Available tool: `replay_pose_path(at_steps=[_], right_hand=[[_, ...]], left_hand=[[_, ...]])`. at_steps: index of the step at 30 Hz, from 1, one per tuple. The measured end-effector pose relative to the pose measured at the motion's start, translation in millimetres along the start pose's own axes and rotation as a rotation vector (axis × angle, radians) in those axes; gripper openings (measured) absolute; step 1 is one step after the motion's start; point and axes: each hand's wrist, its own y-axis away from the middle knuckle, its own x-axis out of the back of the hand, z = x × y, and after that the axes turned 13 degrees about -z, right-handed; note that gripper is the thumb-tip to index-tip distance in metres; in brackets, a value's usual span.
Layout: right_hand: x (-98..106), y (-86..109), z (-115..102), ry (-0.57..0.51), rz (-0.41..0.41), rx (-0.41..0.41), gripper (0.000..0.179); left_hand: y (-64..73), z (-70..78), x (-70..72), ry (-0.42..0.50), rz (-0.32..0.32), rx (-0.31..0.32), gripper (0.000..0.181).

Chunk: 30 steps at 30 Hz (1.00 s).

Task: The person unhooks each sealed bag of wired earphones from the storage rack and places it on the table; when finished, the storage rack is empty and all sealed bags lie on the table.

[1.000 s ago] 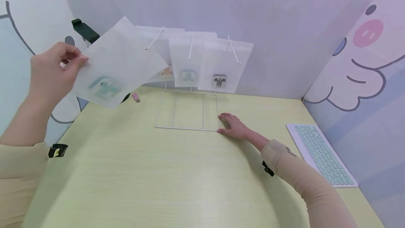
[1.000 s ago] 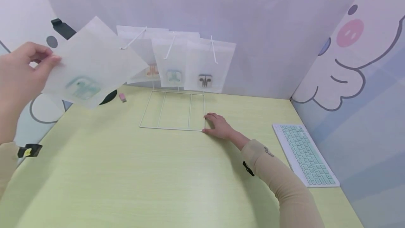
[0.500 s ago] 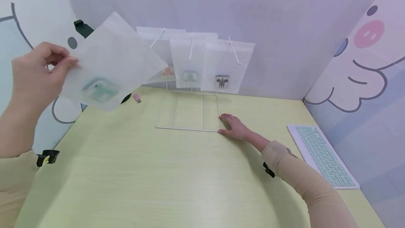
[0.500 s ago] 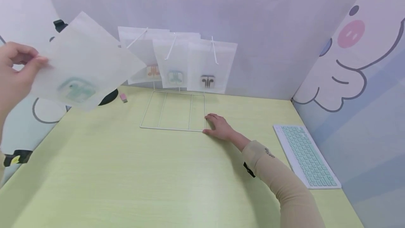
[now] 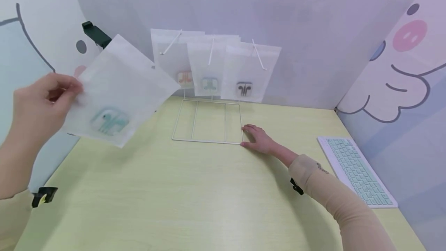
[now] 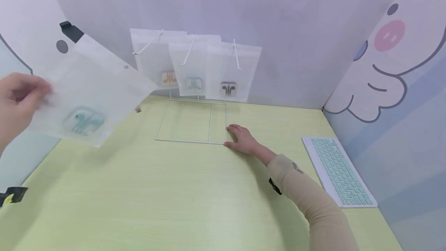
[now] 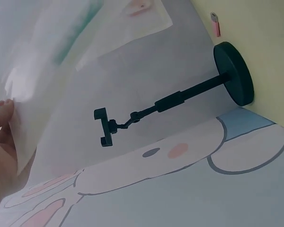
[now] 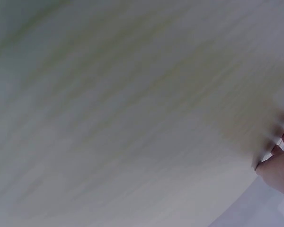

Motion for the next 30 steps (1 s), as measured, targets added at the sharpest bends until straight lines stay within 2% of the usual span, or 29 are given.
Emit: replay_pose_path(at_steps=[2,5,8,11,16,19,22,26,30], right_hand=[[0,0.1,0,0.003,0.0,-0.001,0.071],[0,0.0,1,0.001,-0.001,0.003,0.071],[0,0.1,1,-0.001,-0.002,0.008,0.071],[0,0.3,1,0.005,-0.004,0.009,0.071],[0,0.0,2,0.012,0.001,-0.002,0.071],[-1,1.1,2,0.006,0.001,-0.005,0.072],[-1,2.3,2,-0.005,-0.003,-0.007,0.072],[-2,2.1,2,-0.002,-0.005,-0.001,0.072],[-1,0.5,2,0.005,-0.002,0.011,0.071]], left_hand=[[4.6,-3.8,-0.9,-0.025,0.026,-0.054,0.021],[11.2,-10.6,-2.6,-0.054,0.063,-0.169,0.024],[17.7,-17.3,-4.4,-0.09,0.071,-0.254,0.024],[24.9,-23.5,-4.1,-0.131,0.039,-0.302,0.029],[36.6,-34.1,-2.5,-0.149,-0.065,-0.325,0.051],[42.5,-41.0,-2.6,-0.137,-0.122,-0.303,0.058],[49.5,-48.5,-2.9,-0.065,-0.187,-0.245,0.062],[60.0,-61.1,-5.0,0.0,-0.253,-0.131,0.066],[69.1,-77.5,-7.3,-0.032,-0.339,0.002,0.067]])
